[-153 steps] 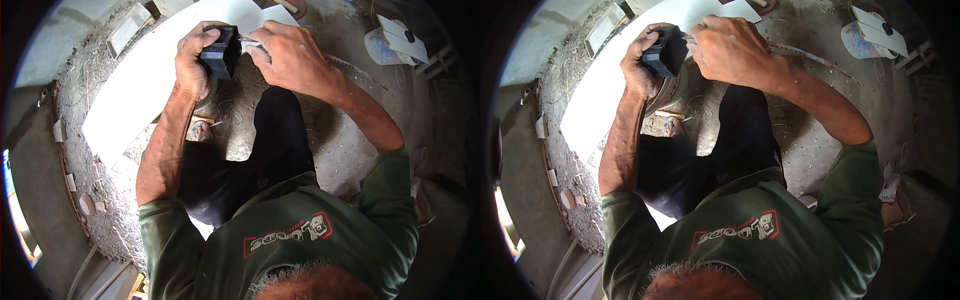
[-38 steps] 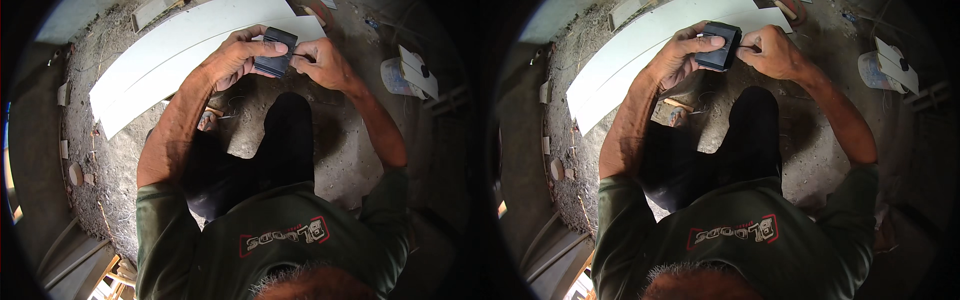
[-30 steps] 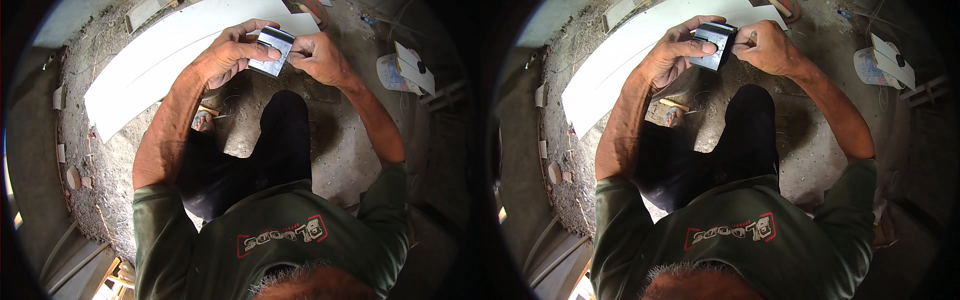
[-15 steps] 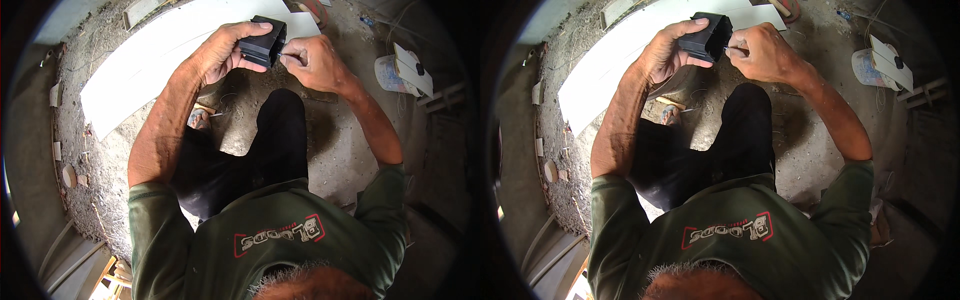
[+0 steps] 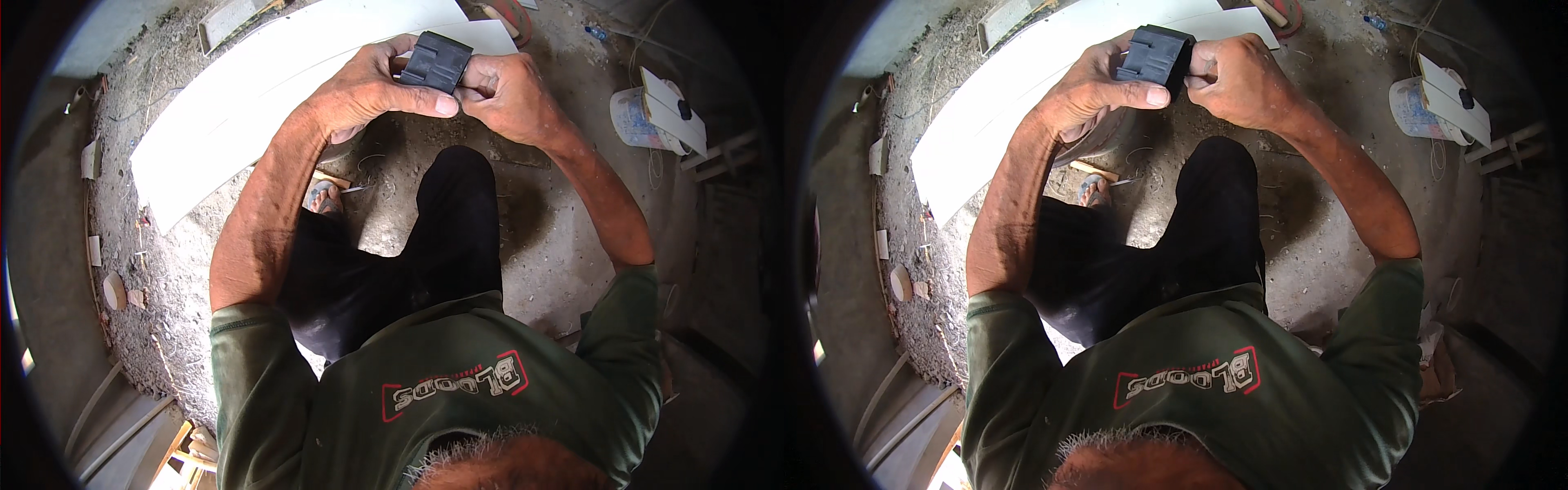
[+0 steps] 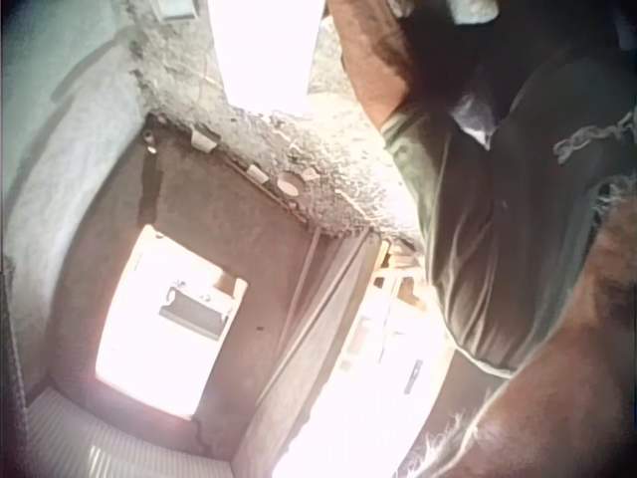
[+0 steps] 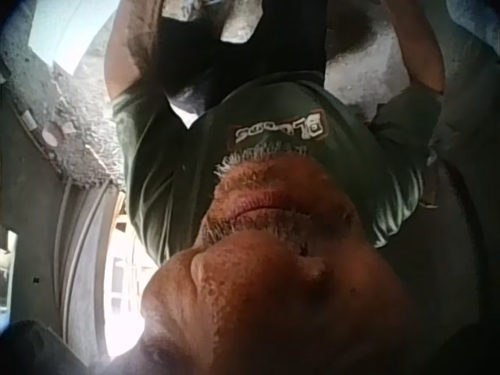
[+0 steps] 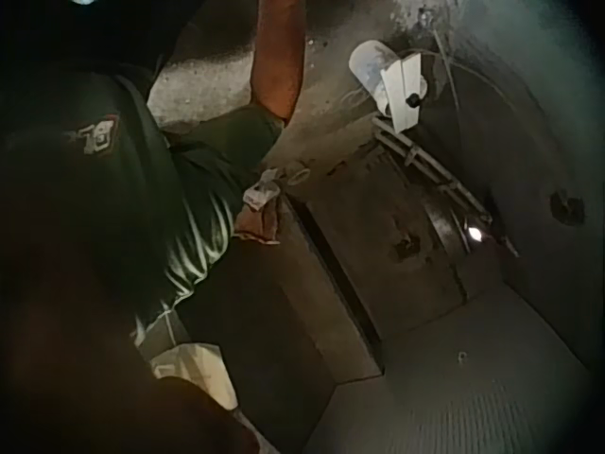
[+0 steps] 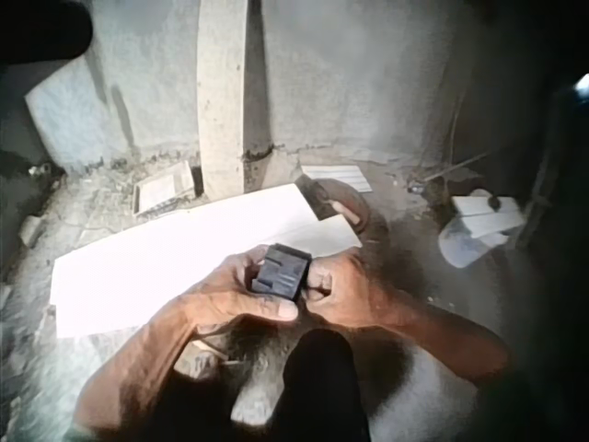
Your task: Preparing an electrical box by marking it and cutting holes for wires.
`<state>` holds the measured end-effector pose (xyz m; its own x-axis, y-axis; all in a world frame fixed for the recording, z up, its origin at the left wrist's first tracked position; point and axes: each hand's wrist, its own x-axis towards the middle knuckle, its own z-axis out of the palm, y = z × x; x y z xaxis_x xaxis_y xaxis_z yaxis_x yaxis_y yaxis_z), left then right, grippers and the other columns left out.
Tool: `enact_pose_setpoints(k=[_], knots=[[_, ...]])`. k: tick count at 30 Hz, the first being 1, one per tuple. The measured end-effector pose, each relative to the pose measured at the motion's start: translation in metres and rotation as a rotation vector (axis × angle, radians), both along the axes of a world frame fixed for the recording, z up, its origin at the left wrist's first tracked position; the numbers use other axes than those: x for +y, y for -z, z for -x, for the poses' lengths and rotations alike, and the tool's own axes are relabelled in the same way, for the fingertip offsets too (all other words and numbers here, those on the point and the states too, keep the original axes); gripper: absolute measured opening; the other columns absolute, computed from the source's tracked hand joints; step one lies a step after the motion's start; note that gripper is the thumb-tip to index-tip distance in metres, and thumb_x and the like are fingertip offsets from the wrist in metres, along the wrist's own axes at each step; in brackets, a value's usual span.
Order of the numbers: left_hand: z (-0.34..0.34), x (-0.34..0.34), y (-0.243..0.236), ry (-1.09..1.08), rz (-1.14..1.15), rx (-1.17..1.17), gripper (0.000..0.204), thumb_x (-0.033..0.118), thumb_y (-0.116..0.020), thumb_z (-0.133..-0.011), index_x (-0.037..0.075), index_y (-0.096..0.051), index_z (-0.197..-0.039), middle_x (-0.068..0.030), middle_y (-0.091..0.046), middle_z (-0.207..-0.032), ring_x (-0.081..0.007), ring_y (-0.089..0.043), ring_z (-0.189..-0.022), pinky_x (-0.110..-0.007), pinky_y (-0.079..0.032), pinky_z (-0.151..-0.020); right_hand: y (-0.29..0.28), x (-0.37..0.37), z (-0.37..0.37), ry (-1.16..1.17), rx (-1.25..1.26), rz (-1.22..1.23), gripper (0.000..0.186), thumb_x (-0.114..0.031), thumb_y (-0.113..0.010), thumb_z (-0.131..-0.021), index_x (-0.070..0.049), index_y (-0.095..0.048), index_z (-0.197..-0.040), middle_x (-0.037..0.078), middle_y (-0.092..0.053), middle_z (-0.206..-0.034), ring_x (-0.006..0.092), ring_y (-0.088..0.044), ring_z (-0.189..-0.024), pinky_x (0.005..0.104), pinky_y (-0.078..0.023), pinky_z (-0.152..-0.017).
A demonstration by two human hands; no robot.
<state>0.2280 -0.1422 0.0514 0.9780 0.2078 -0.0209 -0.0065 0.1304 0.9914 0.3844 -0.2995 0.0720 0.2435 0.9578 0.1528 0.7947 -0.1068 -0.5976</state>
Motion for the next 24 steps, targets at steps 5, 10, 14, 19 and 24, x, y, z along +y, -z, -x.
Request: enact_pose_setpoints(k=[5,10,14,19,24], knots=[[0.0,0.004,0.005,-0.016,0.04,0.034,0.086,0.032,-0.094,-0.057,-0.005,-0.056,-0.125,-0.0149,-0.065,-0.105,-0.0232,-0.061,-0.104,-0.035,-0.043,-0.101,-0.005,-0.001,0.01,-0.037,-0.086,-0.207,0.018,-0.007,-0.069,-0.076,0.004,-0.058,-0.066,0.018,-0.061,-0.062,0.0282,-0.062,-0.055,0.04,-0.046,-0.058],[-0.001,-0.001,-0.004,-0.003,0.008,-0.008,0.081,0.029,-0.093,-0.06,-0.003,-0.057,-0.124,-0.0146,-0.065,-0.105,-0.0231,-0.061,-0.103,-0.036,-0.045,-0.099,-0.001,-0.003,0.0,0.03,-0.058,-0.045,0.023,-0.01,-0.067,-0.079,0.006,-0.057,-0.066,0.02,-0.056,-0.058,0.0254,-0.054,-0.051,0.04,-0.044,-0.056],[-0.004,-0.002,0.001,-0.012,-0.031,-0.035,0.078,0.03,-0.093,-0.059,-0.001,-0.059,-0.122,-0.0138,-0.067,-0.104,-0.0238,-0.063,-0.103,-0.037,-0.045,-0.101,0.014,-0.003,-0.013,0.037,0.078,-0.004,0.024,-0.01,-0.065,-0.08,0.008,-0.057,-0.067,0.017,-0.051,-0.054,0.0158,-0.045,-0.051,0.0387,-0.041,-0.054],[-0.001,-0.002,-0.007,0.005,-0.182,0.052,0.081,0.023,-0.092,-0.058,0.002,-0.056,-0.128,-0.0106,-0.067,-0.108,-0.0208,-0.06,-0.108,-0.036,-0.04,-0.106,0.002,0.0,-0.008,0.046,0.117,0.056,0.02,-0.01,-0.065,-0.08,0.008,-0.062,-0.071,0.014,-0.056,-0.057,0.0114,-0.048,-0.056,0.0352,-0.043,-0.055],[-0.003,-0.001,-0.009,0.028,-0.18,0.026,0.089,0.024,-0.093,-0.059,0.002,-0.051,-0.135,-0.009,-0.066,-0.108,-0.0194,-0.06,-0.106,-0.033,-0.042,-0.102,-0.002,-0.001,-0.007,0.071,0.231,0.021,0.015,-0.007,-0.066,-0.078,0.008,-0.066,-0.079,0.011,-0.067,-0.068,0.011,-0.056,-0.062,0.0306,-0.047,-0.06]])
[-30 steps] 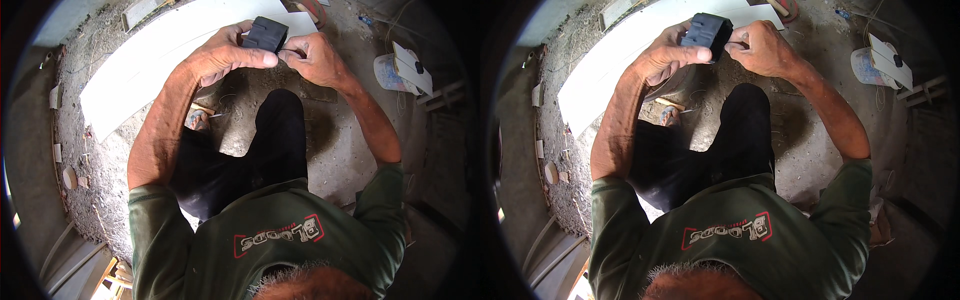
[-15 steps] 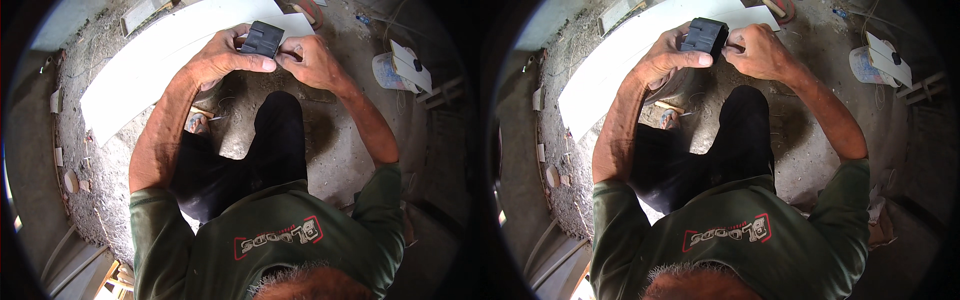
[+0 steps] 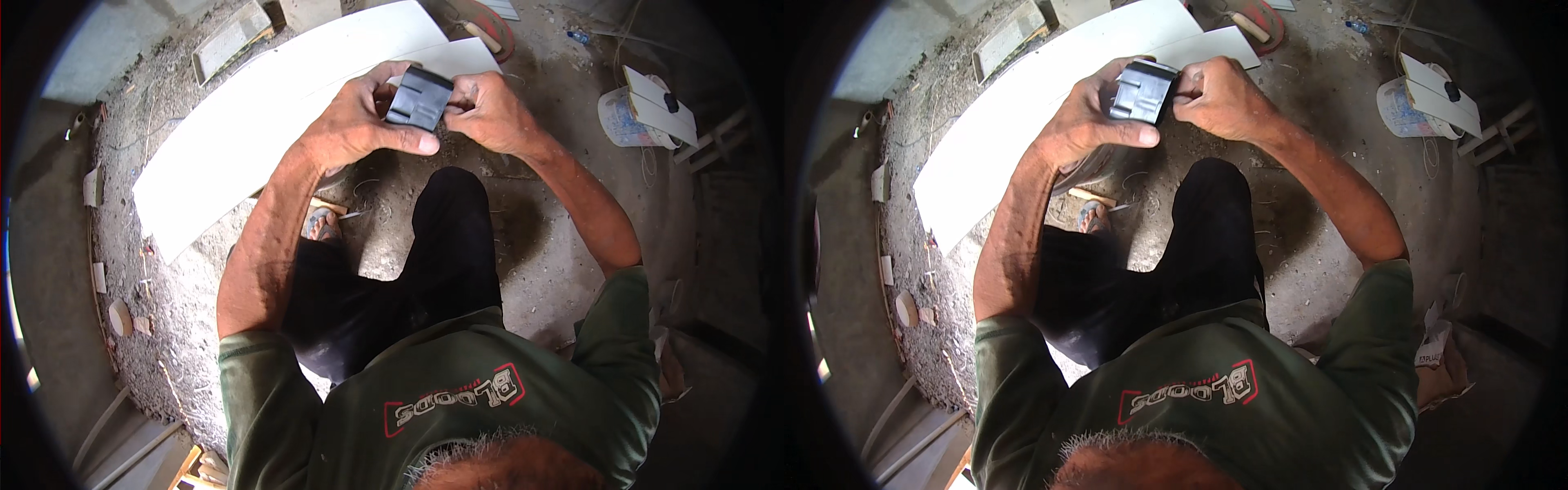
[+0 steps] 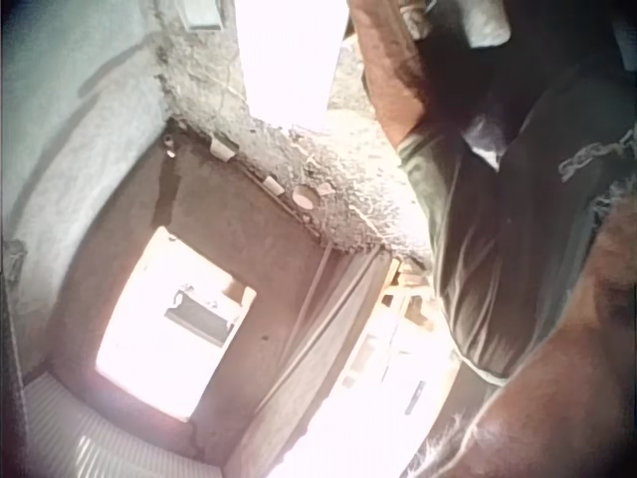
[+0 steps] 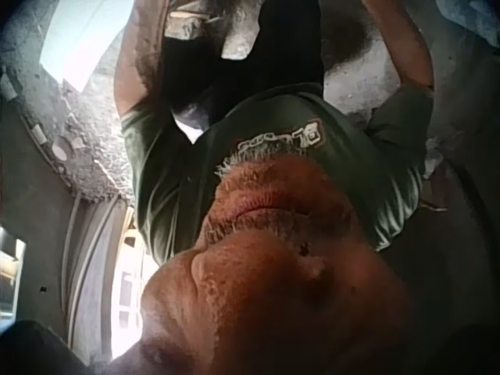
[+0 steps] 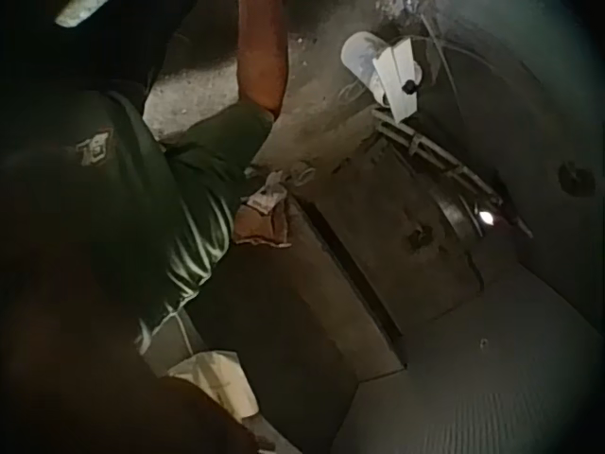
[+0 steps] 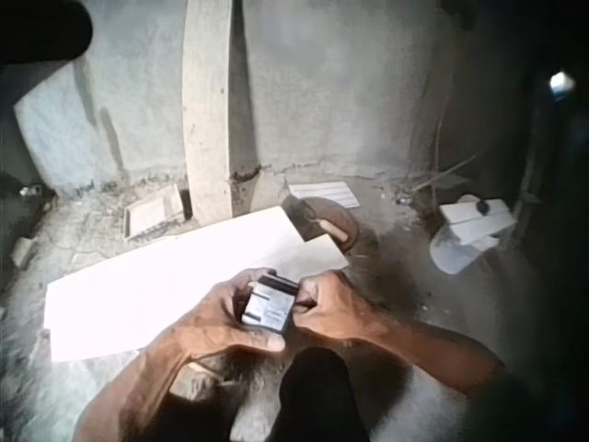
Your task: Preparing an electrical box by marking it and cutting holes for wires.
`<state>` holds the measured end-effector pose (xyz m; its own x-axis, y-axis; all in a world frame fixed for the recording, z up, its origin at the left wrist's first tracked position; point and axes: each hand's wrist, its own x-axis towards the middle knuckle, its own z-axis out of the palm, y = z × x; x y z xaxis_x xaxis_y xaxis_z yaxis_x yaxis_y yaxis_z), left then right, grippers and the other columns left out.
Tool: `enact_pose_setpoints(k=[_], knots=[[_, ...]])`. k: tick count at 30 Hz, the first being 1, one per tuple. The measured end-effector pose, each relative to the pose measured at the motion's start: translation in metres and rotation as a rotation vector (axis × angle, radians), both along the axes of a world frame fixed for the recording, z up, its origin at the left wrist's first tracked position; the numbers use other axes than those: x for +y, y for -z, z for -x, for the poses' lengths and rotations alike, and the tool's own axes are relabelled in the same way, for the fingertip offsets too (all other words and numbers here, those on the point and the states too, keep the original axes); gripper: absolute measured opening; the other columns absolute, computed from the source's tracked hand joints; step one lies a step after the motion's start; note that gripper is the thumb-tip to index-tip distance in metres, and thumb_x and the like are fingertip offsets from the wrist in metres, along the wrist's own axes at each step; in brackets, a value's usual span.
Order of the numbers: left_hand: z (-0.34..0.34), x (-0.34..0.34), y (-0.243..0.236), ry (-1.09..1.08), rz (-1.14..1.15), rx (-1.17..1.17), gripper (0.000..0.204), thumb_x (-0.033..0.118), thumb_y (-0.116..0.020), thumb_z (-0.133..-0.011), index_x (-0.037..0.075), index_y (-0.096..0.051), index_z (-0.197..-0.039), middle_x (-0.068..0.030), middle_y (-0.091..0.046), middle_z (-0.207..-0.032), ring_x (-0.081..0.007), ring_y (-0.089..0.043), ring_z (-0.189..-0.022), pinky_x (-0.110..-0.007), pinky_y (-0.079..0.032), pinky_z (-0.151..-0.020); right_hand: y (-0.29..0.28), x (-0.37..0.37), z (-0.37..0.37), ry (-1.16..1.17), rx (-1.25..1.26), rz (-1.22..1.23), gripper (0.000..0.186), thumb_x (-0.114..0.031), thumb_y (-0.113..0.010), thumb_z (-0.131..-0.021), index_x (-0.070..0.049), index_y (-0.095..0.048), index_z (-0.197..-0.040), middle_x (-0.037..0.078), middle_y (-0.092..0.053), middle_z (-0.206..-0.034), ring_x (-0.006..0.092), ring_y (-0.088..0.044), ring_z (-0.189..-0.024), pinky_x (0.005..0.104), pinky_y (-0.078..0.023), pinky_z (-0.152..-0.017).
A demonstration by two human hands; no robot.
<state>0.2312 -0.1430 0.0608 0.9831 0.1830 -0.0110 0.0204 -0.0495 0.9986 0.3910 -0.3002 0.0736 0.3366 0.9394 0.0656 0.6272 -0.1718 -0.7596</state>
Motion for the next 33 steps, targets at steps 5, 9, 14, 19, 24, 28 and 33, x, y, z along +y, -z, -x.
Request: enact_pose_setpoints(k=[5,9,14,19,24,28,33], knots=[[0.001,0.001,0.004,-0.013,-0.036,-0.047,0.103,0.021,-0.094,-0.06,-0.006,-0.037,-0.141,-0.018,-0.065,-0.111,-0.0262,-0.062,-0.106,-0.037,-0.049,-0.095,0.009,0.003,-0.006,0.018,0.113,0.046,0.016,-0.004,-0.064,-0.077,0.009,-0.066,-0.086,0.012,-0.069,-0.074,0.0135,-0.062,-0.068,0.0314,-0.05,-0.064],[0.001,-0.001,0.003,-0.014,-0.03,-0.021,0.102,0.016,-0.094,-0.058,-0.003,-0.039,-0.142,-0.0147,-0.062,-0.116,-0.0243,-0.06,-0.109,-0.036,-0.047,-0.096,-0.005,0.005,-0.002,0.006,0.223,0.111,0.015,-0.003,-0.064,-0.077,0.008,-0.063,-0.087,0.011,-0.066,-0.072,0.0152,-0.06,-0.065,0.0337,-0.049,-0.061],[-0.004,-0.007,0.006,-0.019,-0.042,-0.08,0.106,0.021,-0.096,-0.055,-0.002,-0.04,-0.142,-0.0162,-0.064,-0.113,-0.0272,-0.062,-0.108,-0.038,-0.05,-0.093,0.02,0.003,-0.015,-0.063,0.194,-0.094,0.016,-0.002,-0.068,-0.075,0.008,-0.063,-0.086,0.011,-0.067,-0.076,0.0143,-0.062,-0.072,0.0332,-0.05,-0.066],[-0.002,-0.004,0.007,-0.046,-0.033,-0.063,0.107,0.024,-0.096,-0.053,0.0,-0.041,-0.142,-0.015,-0.065,-0.111,-0.0277,-0.062,-0.108,-0.039,-0.051,-0.095,0.008,0.002,-0.008,-0.028,0.301,-0.008,0.015,-0.004,-0.069,-0.078,0.006,-0.063,-0.087,0.011,-0.067,-0.078,0.0144,-0.061,-0.07,0.033,-0.049,-0.065],[-0.001,-0.002,0.005,-0.041,-0.015,-0.014,0.108,0.022,-0.096,-0.054,0.004,-0.04,-0.144,-0.0095,-0.062,-0.116,-0.0207,-0.059,-0.109,-0.035,-0.046,-0.097,0.003,0.006,-0.009,-0.053,0.37,0.068,0.016,-0.008,-0.067,-0.082,0.006,-0.064,-0.087,0.01,-0.066,-0.077,0.0147,-0.061,-0.068,0.0316,-0.048,-0.064],[-0.001,-0.003,0.004,-0.048,-0.117,-0.068,0.106,0.028,-0.096,-0.052,0.003,-0.044,-0.141,-0.0159,-0.065,-0.11,-0.0284,-0.064,-0.106,-0.041,-0.053,-0.093,0.005,0.005,-0.011,-0.021,0.347,0.122,0.016,-0.007,-0.069,-0.08,0.006,-0.064,-0.088,0.009,-0.066,-0.076,0.0139,-0.06,-0.069,0.0309,-0.048,-0.066],[-0.001,-0.005,0.003,-0.049,-0.173,-0.05,0.106,0.029,-0.096,-0.052,0.003,-0.044,-0.141,-0.0181,-0.063,-0.111,-0.0306,-0.063,-0.107,-0.042,-0.053,-0.093,0.011,0.003,-0.01,-0.043,0.248,-0.023,0.016,-0.004,-0.071,-0.078,0.006,-0.064,-0.088,0.008,-0.065,-0.078,0.0127,-0.059,-0.071,0.0308,-0.047,-0.066]])
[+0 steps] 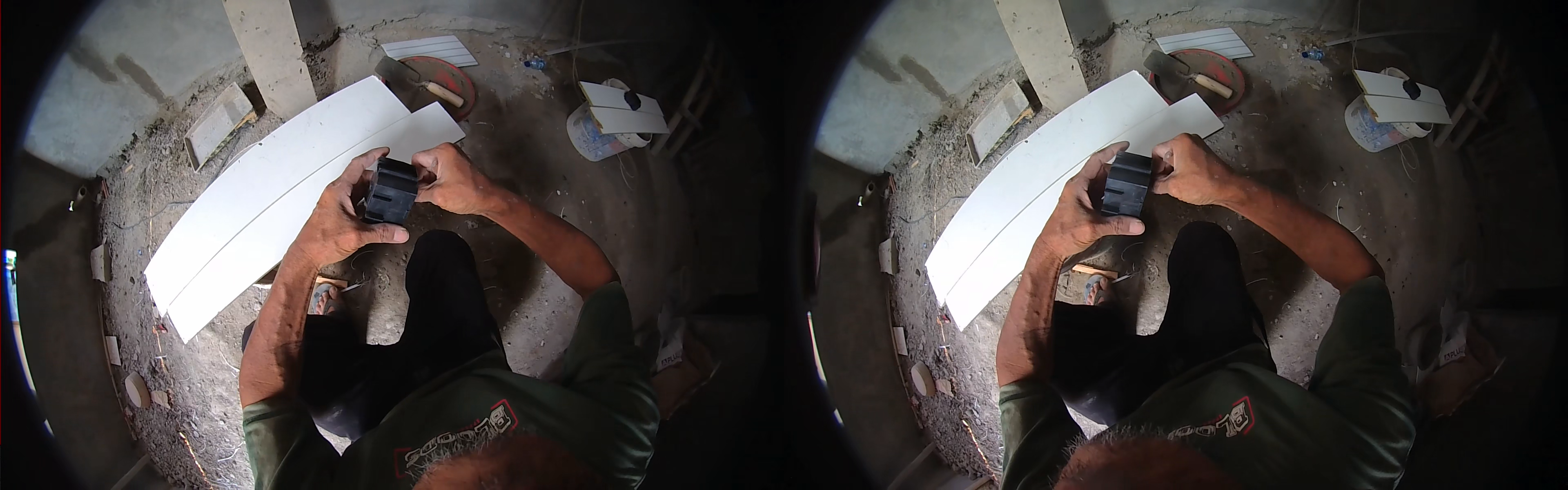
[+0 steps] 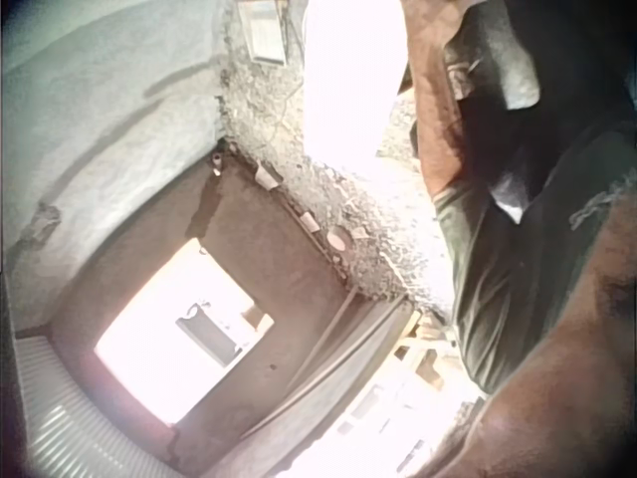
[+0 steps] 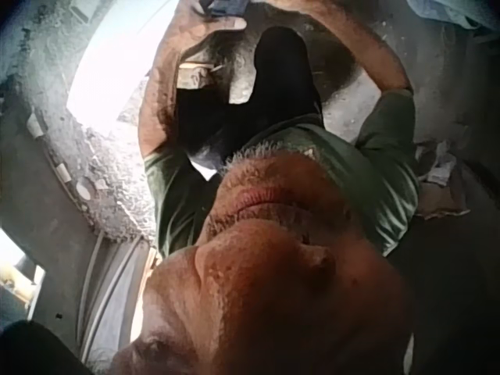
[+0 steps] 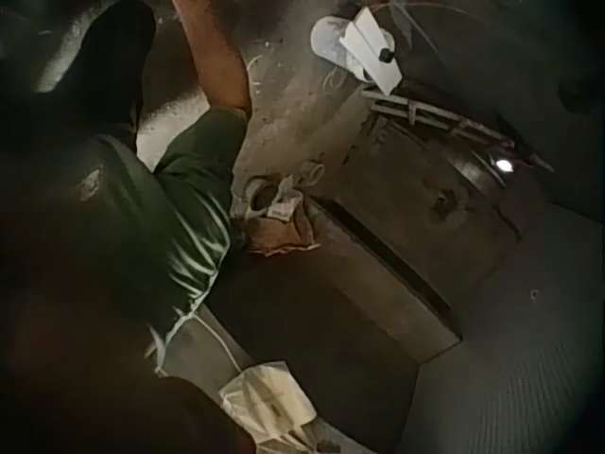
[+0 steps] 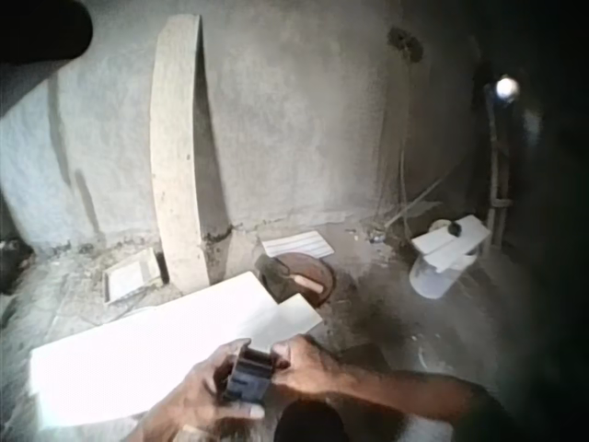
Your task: Preparing an electrical box by marking it and cutting holes for wires.
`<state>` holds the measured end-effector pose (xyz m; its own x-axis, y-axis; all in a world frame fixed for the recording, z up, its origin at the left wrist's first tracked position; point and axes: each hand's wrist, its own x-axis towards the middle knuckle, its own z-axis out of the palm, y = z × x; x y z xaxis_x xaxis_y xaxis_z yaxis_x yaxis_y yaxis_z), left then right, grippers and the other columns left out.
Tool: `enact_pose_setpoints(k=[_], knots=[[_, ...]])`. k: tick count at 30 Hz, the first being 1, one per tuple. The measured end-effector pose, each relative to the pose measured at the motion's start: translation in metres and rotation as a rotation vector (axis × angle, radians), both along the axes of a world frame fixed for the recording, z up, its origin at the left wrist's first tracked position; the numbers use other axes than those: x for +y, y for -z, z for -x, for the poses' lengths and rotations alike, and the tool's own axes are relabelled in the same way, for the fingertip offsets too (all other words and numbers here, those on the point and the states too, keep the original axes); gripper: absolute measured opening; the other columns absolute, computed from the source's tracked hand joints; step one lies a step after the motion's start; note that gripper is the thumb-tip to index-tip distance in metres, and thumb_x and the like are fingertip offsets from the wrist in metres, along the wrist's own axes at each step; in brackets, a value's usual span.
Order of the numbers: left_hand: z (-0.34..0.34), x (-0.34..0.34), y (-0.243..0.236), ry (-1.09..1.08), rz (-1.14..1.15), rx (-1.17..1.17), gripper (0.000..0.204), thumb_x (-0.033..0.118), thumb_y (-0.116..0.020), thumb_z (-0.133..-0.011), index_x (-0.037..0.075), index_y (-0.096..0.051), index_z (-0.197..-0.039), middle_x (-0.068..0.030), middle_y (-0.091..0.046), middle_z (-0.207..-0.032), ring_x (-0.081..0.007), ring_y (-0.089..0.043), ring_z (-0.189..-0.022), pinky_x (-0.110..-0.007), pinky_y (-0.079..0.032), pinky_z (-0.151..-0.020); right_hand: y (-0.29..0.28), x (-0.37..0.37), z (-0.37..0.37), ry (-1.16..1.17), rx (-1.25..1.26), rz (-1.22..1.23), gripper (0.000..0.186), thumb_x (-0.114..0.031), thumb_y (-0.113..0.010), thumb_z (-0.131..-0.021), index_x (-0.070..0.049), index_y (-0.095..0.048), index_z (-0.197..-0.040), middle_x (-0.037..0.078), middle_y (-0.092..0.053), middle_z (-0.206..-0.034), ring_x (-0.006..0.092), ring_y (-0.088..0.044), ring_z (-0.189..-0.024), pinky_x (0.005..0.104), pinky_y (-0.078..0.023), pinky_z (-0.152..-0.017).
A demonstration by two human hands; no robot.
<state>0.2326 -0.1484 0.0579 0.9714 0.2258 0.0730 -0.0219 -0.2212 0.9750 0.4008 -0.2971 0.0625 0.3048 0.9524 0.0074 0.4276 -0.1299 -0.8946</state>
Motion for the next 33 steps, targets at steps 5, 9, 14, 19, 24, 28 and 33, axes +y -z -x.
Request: enact_pose_setpoints(k=[5,9,14,19,24,28,33], knots=[[0.001,0.0,0.002,0.004,0.013,-0.035,0.106,0.03,-0.096,-0.053,0.003,-0.043,-0.141,-0.0187,-0.063,-0.112,-0.0313,-0.063,-0.107,-0.043,-0.053,-0.092,-0.004,-0.001,-0.001,-0.021,0.037,0.025,0.013,-0.002,-0.07,-0.078,0.006,-0.065,-0.087,0.008,-0.065,-0.079,0.0129,-0.058,-0.07,0.031,-0.047,-0.065],[0.004,-0.001,0.0,0.007,0.017,-0.008,0.107,0.03,-0.095,-0.053,0.002,-0.042,-0.142,-0.0183,-0.063,-0.112,-0.0312,-0.063,-0.109,-0.043,-0.053,-0.093,-0.011,-0.002,0.002,-0.011,0.14,0.127,0.009,0.001,-0.07,-0.076,0.004,-0.063,-0.081,0.005,-0.062,-0.069,0.0081,-0.054,-0.071,0.0296,-0.045,-0.066],[0.005,-0.001,0.005,0.024,-0.001,-0.008,0.109,0.03,-0.096,-0.053,0.0,-0.042,-0.142,-0.0173,-0.063,-0.112,-0.0287,-0.062,-0.109,-0.04,-0.052,-0.093,0.002,-0.006,0.003,-0.044,0.04,-0.043,0.015,-0.001,-0.071,-0.078,0.007,-0.064,-0.09,0.009,-0.066,-0.081,0.0141,-0.061,-0.073,0.0311,-0.049,-0.069],[0.005,-0.001,0.008,0.022,0.038,-0.037,0.108,0.029,-0.096,-0.054,-0.001,-0.041,-0.142,-0.0153,-0.064,-0.112,-0.0263,-0.062,-0.106,-0.037,-0.051,-0.093,-0.005,-0.002,0.007,-0.041,0.053,0.006,0.014,0.001,-0.068,-0.077,0.006,-0.064,-0.089,0.009,-0.066,-0.081,0.0153,-0.062,-0.075,0.0316,-0.049,-0.069],[0.005,0.004,0.005,0.039,0.124,-0.102,0.105,0.018,-0.095,-0.058,-0.002,-0.038,-0.143,-0.0132,-0.064,-0.111,-0.0244,-0.062,-0.107,-0.035,-0.05,-0.094,-0.019,-0.002,0.003,-0.086,-0.007,0.108,0.015,-0.005,-0.062,-0.082,0.006,-0.065,-0.091,0.008,-0.066,-0.076,0.016,-0.059,-0.066,0.0318,-0.047,-0.063],[0.006,0.005,0.005,0.044,0.1,-0.06,0.101,0.018,-0.094,-0.058,-0.001,-0.04,-0.142,-0.0126,-0.064,-0.109,-0.0233,-0.063,-0.107,-0.036,-0.053,-0.093,-0.003,0.001,0.004,-0.011,-0.042,0.033,0.016,-0.006,-0.068,-0.079,0.004,-0.069,-0.091,0.008,-0.068,-0.077,0.015,-0.063,-0.07,0.0306,-0.049,-0.067],[0.004,0.006,0.009,0.013,0.108,-0.075,0.1,0.022,-0.095,-0.058,0.002,-0.043,-0.141,-0.0146,-0.066,-0.11,-0.0226,-0.064,-0.106,-0.037,-0.054,-0.092,0.006,0.001,0.002,0.007,0.02,-0.043,0.016,-0.003,-0.068,-0.083,0.006,-0.068,-0.097,0.006,-0.065,-0.078,0.0111,-0.056,-0.068,0.0279,-0.044,-0.063]])
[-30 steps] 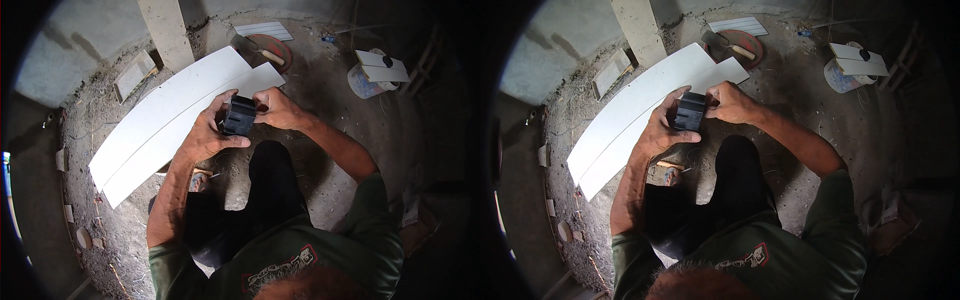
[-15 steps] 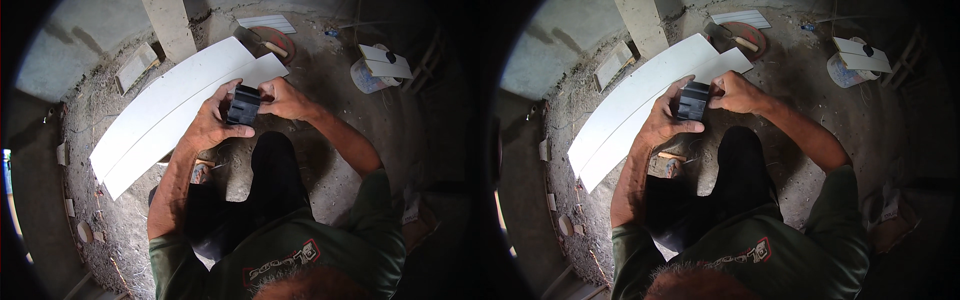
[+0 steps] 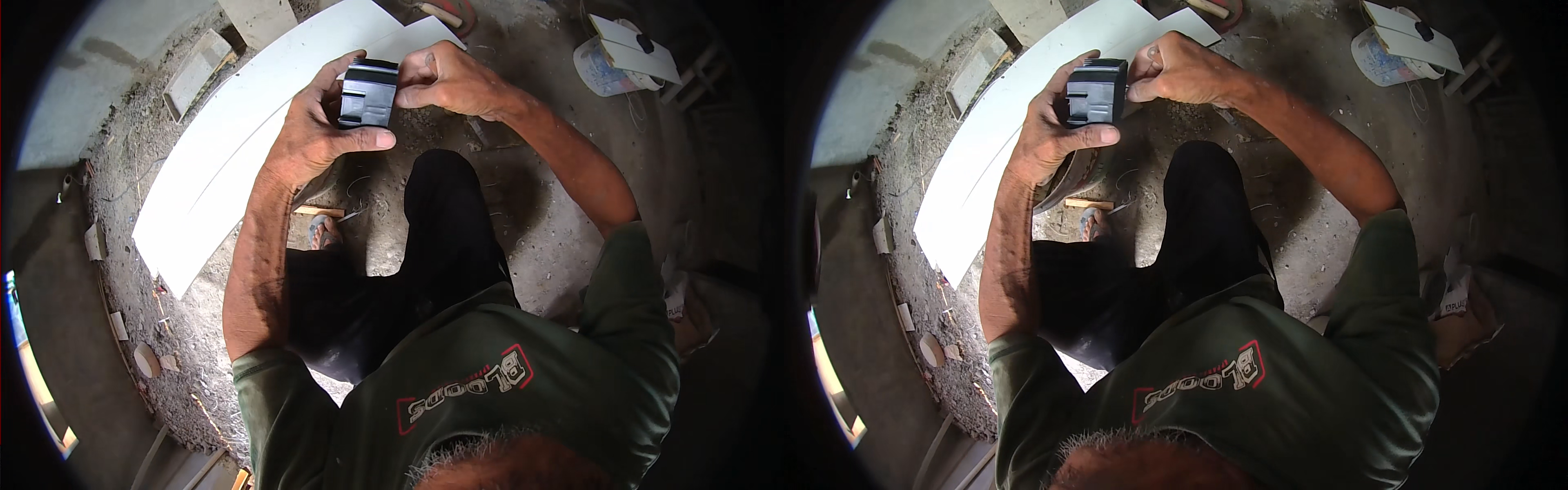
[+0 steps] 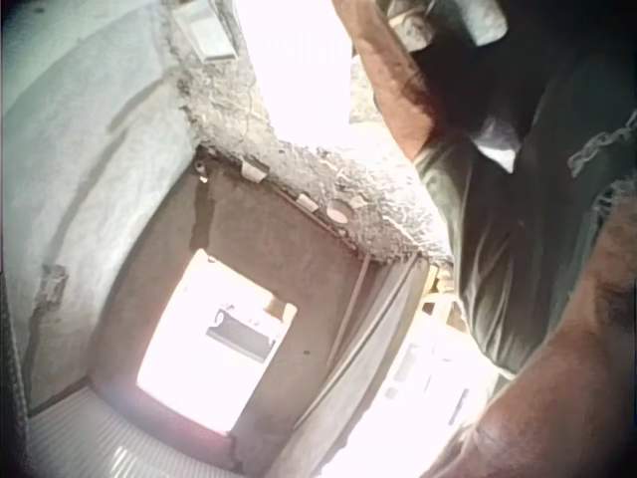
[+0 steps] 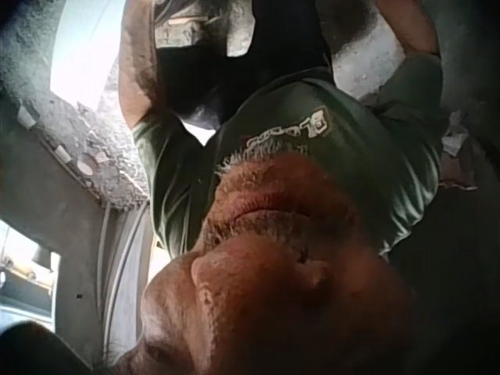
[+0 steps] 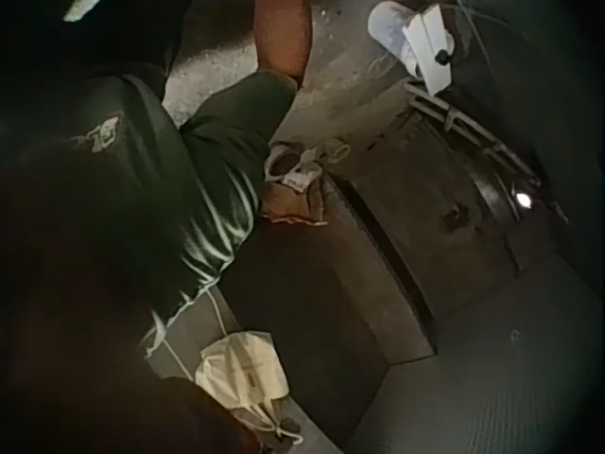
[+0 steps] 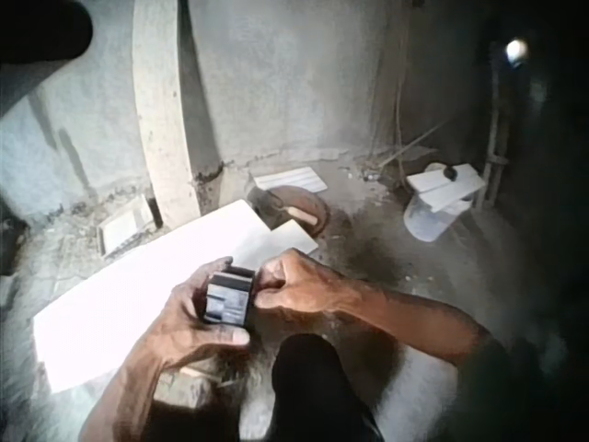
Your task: Preparing an electrical box by marking it and cutting holes for wires.
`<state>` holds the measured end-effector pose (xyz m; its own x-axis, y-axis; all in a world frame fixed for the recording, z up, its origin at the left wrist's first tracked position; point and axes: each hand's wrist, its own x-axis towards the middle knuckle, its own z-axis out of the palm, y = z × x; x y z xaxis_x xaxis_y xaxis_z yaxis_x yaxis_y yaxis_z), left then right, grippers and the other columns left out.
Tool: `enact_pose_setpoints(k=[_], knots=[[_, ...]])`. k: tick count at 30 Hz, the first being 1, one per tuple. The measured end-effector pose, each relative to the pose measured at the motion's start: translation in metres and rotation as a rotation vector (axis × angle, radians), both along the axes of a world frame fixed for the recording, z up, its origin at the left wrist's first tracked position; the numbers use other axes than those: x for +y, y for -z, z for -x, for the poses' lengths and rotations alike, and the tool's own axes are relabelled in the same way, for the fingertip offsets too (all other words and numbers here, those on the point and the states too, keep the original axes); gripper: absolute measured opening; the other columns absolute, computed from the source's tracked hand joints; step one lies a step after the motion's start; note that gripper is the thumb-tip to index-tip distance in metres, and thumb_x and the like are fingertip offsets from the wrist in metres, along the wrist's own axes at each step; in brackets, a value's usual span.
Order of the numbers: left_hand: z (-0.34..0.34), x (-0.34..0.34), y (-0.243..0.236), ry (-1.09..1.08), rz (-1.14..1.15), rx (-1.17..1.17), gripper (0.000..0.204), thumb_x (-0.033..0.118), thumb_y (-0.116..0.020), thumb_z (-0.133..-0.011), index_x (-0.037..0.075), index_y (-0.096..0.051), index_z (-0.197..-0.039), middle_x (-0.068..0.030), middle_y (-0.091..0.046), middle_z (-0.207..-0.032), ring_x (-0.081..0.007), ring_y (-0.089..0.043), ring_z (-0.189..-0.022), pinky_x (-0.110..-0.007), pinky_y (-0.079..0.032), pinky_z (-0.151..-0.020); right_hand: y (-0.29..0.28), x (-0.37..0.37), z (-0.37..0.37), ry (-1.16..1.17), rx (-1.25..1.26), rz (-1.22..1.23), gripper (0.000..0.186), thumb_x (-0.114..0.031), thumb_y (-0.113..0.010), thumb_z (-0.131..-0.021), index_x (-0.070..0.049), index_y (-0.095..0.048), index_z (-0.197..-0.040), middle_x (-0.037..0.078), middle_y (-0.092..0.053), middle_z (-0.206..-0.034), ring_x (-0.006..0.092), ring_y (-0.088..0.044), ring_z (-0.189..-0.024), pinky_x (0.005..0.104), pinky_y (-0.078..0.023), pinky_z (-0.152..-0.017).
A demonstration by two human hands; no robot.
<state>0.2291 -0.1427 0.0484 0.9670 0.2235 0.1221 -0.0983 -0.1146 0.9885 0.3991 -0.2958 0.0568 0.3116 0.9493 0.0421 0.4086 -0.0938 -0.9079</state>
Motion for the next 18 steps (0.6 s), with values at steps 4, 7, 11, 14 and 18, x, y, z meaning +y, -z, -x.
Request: enact_pose_setpoints(k=[4,7,11,14,18], knots=[[0.001,0.0,0.0,-0.008,0.025,0.016,0.099,0.023,-0.095,-0.057,0.002,-0.045,-0.14,-0.0168,-0.066,-0.113,-0.0238,-0.065,-0.106,-0.039,-0.055,-0.092,-0.02,0.001,0.004,-0.012,-0.067,0.288,0.019,-0.008,-0.066,-0.086,0.005,-0.069,-0.099,0.005,-0.063,-0.071,0.0112,-0.055,-0.063,0.0288,-0.043,-0.06],[0.0,-0.001,0.001,-0.021,-0.018,0.008,0.097,0.022,-0.095,-0.057,0.003,-0.047,-0.139,-0.0166,-0.066,-0.112,-0.024,-0.064,-0.107,-0.038,-0.054,-0.093,-0.003,0.0,-0.001,-0.015,-0.103,0.136,0.018,-0.008,-0.066,-0.085,0.005,-0.069,-0.097,0.005,-0.062,-0.07,0.0109,-0.053,-0.062,0.0286,-0.043,-0.059],[-0.001,-0.003,0.0,-0.018,-0.018,0.025,0.096,0.024,-0.094,-0.056,0.004,-0.048,-0.138,-0.0158,-0.067,-0.111,-0.0242,-0.064,-0.107,-0.039,-0.053,-0.095,0.002,-0.002,-0.003,-0.044,-0.233,0.04,0.015,-0.007,-0.066,-0.086,0.005,-0.069,-0.094,0.005,-0.063,-0.07,0.011,-0.054,-0.063,0.0283,-0.043,-0.06],[-0.001,0.001,0.004,-0.034,0.038,0.013,0.094,0.026,-0.094,-0.056,0.005,-0.05,-0.136,-0.0145,-0.067,-0.109,-0.0242,-0.064,-0.107,-0.041,-0.052,-0.097,-0.001,-0.002,0.003,-0.017,-0.041,-0.045,0.01,-0.006,-0.066,-0.085,0.004,-0.068,-0.087,0.004,-0.063,-0.07,0.0105,-0.054,-0.065,0.0289,-0.043,-0.061],[-0.002,0.001,0.006,-0.036,0.01,0.059,0.092,0.027,-0.095,-0.056,0.006,-0.052,-0.135,-0.0137,-0.067,-0.108,-0.0238,-0.064,-0.106,-0.042,-0.05,-0.097,-0.014,-0.003,0.001,0.016,-0.133,0.225,0.007,-0.005,-0.067,-0.082,0.002,-0.066,-0.082,0.003,-0.062,-0.068,0.0095,-0.054,-0.067,0.0287,-0.043,-0.061]])
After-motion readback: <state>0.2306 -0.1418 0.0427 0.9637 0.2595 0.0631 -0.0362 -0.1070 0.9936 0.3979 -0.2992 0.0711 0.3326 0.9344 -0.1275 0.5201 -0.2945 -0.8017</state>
